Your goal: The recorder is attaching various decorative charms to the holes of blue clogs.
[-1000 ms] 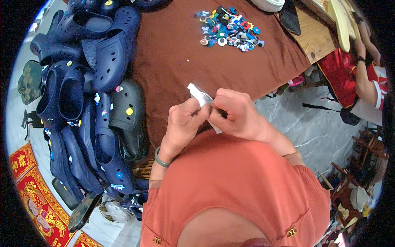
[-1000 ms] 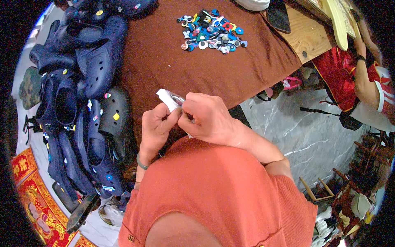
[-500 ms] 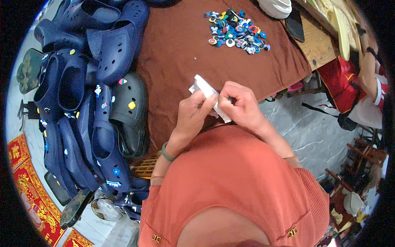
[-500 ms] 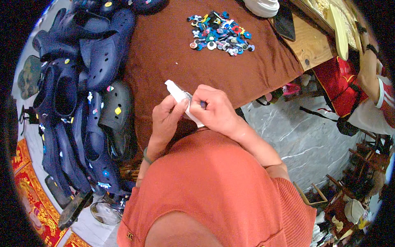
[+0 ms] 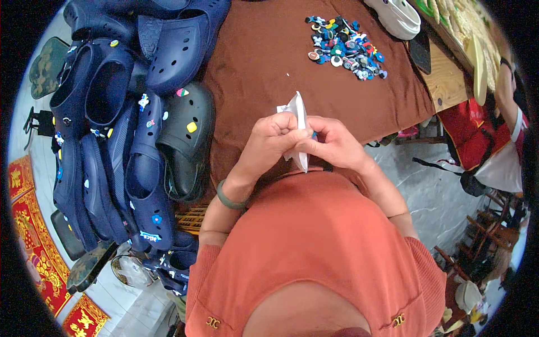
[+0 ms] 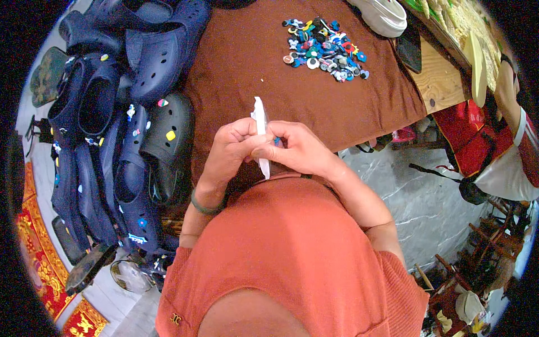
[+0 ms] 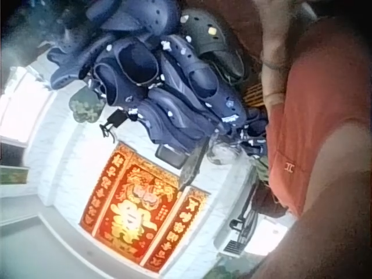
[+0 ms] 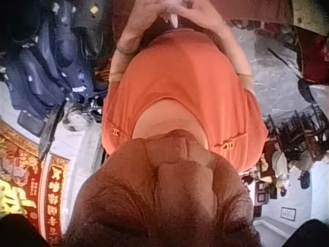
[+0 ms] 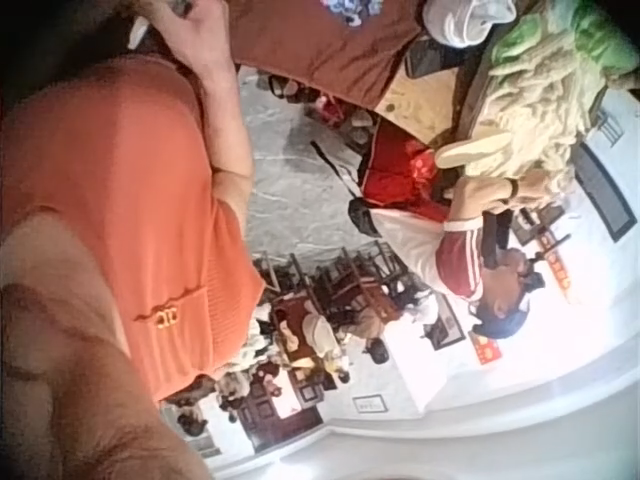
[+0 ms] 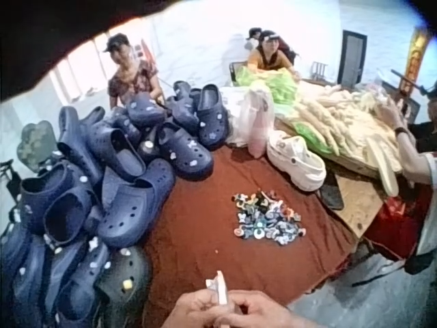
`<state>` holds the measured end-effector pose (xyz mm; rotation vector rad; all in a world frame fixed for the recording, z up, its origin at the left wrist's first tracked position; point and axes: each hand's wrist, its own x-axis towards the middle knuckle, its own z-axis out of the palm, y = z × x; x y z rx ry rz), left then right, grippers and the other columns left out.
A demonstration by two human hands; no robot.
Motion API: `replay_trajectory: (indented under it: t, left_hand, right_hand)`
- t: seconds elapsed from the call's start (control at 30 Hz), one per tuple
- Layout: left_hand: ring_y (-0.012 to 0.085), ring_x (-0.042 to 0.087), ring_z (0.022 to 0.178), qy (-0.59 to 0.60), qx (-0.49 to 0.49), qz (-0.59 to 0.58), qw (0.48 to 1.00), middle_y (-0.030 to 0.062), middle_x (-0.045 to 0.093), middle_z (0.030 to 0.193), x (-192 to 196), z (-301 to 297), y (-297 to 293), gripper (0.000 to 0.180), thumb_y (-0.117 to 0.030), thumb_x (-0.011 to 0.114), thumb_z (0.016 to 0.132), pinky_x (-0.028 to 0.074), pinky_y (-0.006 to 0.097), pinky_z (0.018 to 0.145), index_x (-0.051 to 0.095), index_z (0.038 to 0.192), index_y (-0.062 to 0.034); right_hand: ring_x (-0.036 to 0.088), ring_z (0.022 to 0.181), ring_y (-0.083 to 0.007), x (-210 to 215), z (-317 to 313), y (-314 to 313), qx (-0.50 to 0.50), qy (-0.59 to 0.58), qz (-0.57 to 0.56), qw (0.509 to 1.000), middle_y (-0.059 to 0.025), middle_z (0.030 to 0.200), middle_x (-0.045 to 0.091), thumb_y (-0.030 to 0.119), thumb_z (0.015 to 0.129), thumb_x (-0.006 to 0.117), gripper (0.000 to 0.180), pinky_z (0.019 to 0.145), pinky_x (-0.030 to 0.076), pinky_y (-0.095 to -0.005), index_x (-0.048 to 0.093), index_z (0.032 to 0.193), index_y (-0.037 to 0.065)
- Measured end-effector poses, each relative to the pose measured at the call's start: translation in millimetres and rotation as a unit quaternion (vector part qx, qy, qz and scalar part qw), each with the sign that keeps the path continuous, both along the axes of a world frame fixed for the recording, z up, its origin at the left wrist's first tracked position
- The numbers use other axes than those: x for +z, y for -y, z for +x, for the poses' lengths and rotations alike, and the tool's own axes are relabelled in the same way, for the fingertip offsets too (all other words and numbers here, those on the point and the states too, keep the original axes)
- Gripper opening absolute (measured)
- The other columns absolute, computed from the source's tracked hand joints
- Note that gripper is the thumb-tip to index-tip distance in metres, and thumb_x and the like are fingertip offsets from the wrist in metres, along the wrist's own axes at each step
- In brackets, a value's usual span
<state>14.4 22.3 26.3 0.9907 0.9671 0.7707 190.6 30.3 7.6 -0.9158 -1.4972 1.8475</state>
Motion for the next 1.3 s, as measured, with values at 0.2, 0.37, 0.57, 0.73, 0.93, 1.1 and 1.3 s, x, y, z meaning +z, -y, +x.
replay_trajectory:
  t: [0.2, 0.37, 0.57, 0.73, 0.93, 1.1, 1.3]
  left_hand:
    - [0.0024, 0.042, 0.052, 0.039, 0.002, -0.02, 0.999, -0.0025, 0.054, 0.065, -5.2, -2.6, 5.1, 0.015, -0.017, 0.062, 0.089, 0.03, 0.018, 0.044, 0.059, 0.082, -0.0045]
    - [0.0031, 0.041, 0.047, 0.126, 0.014, -0.084, 0.988, -0.0011, 0.054, 0.064, -1.0, -1.9, 6.1, 0.017, -0.02, 0.06, 0.089, 0.027, 0.018, 0.039, 0.058, 0.086, -0.0027]
    - [0.0035, 0.041, 0.04, 0.162, 0.03, -0.139, 0.977, 0.0021, 0.056, 0.062, 1.8, -0.4, 7.6, 0.022, -0.019, 0.059, 0.083, 0.029, 0.019, 0.031, 0.058, 0.09, 0.0024]
    - [0.0114, 0.046, 0.037, 0.279, 0.083, -0.109, 0.95, 0.0029, 0.048, 0.051, -8.9, -13.0, 9.7, 0.012, -0.008, 0.055, 0.08, 0.032, 0.024, 0.034, 0.055, 0.074, 0.0024]
    - [0.0085, 0.053, 0.048, -0.074, 0.148, 0.069, 0.984, 0.0052, 0.056, 0.054, 16.9, -16.4, 5.9, 0.023, -0.008, 0.057, 0.082, 0.039, 0.023, 0.043, 0.054, 0.06, -0.0007]
    - [0.0059, 0.053, 0.05, -0.186, 0.135, 0.225, 0.947, 0.003, 0.057, 0.054, 8.9, -8.1, 5.6, 0.02, -0.008, 0.057, 0.081, 0.041, 0.023, 0.045, 0.057, 0.063, 0.0008]
    - [0.0234, 0.056, 0.05, -0.227, 0.112, 0.221, 0.942, 0.0078, 0.051, 0.059, 16.6, -1.1, 2.1, 0.014, -0.006, 0.059, 0.073, 0.045, 0.034, 0.045, 0.051, 0.063, -0.0032]
  right_hand:
    - [0.051, 0.072, -0.0078, 8.0, 5.2, -9.4, 0.072, -0.099, -0.024, 0.992, 0.001, 0.077, 0.06, 0.02, 0.088, 0.063, 0.019, 0.064, 0.041, -0.0244, 0.064, 0.085, 0.001]
    - [0.046, 0.063, -0.0061, -1.7, 8.4, -0.9, 0.051, -0.135, -0.187, 0.972, 0.0013, 0.071, 0.057, 0.022, 0.089, 0.06, 0.02, 0.056, 0.035, -0.0218, 0.065, 0.082, 0.003]
    - [0.044, 0.057, -0.007, 2.3, 0.9, 10.8, -0.014, -0.168, -0.192, 0.967, 0.0012, 0.065, 0.053, 0.02, 0.088, 0.059, 0.02, 0.052, 0.033, -0.0212, 0.064, 0.08, 0.003]
    - [0.045, 0.057, -0.0059, 2.8, 2.5, 5.4, -0.098, -0.249, -0.244, 0.932, 0.0014, 0.065, 0.053, 0.017, 0.087, 0.058, 0.019, 0.054, 0.037, -0.0212, 0.061, 0.074, 0.004]
    - [0.047, 0.066, -0.0049, 8.9, 16.5, -11.2, -0.161, 0.11, 0.075, 0.978, 0.0026, 0.069, 0.052, 0.002, 0.082, 0.059, 0.011, 0.058, 0.039, -0.023, 0.055, 0.072, 0.004]
    - [0.054, 0.068, -0.0172, 34.7, 4.7, -13.9, -0.22, 0.225, 0.382, 0.869, -0.0079, 0.08, 0.058, -0.004, 0.074, 0.064, 0.012, 0.059, 0.044, -0.03, 0.057, 0.081, 0.003]
    - [0.058, 0.07, -0.0266, 44.3, 10.5, -16.3, -0.012, 0.272, 0.508, 0.817, -0.0099, 0.077, 0.058, 0.001, 0.072, 0.062, 0.036, 0.06, 0.048, -0.0369, 0.058, 0.108, 0.005]
